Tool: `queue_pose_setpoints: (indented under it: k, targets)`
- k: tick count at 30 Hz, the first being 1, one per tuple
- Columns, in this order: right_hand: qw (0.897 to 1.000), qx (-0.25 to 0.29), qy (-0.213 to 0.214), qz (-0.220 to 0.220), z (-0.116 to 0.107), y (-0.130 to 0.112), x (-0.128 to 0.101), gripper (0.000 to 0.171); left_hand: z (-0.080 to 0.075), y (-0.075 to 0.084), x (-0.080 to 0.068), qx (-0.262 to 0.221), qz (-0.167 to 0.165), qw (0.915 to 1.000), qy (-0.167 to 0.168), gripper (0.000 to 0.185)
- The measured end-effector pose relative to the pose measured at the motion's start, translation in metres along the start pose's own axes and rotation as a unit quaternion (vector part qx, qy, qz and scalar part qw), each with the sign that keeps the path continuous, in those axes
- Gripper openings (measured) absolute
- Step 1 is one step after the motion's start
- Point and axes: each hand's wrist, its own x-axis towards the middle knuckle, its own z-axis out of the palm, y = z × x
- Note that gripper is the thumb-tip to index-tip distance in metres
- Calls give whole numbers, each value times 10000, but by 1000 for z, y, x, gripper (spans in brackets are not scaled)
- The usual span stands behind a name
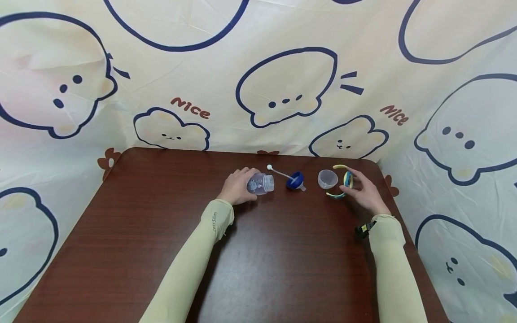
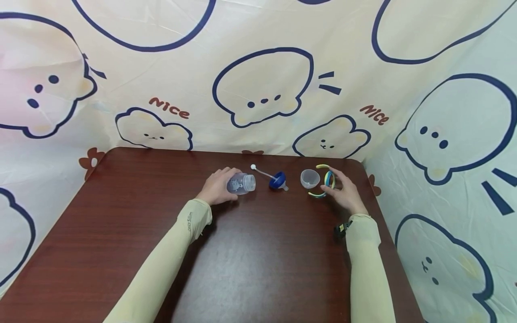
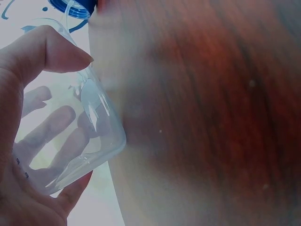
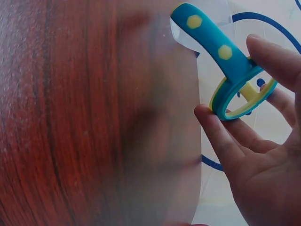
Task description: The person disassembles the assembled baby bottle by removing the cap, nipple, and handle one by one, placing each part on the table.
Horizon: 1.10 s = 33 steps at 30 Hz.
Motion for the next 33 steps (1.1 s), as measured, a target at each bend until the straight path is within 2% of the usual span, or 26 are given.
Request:
queue_pose_setpoints:
  k: [14,33]
  targets:
    - [9997,-147,47,172,3,0,3,79,0,1,0,-36,8,10000,49,76]
    - [9981,126,-145,587,5,-2,6,82,0,2,-1,-53,-51,10000,-4,78]
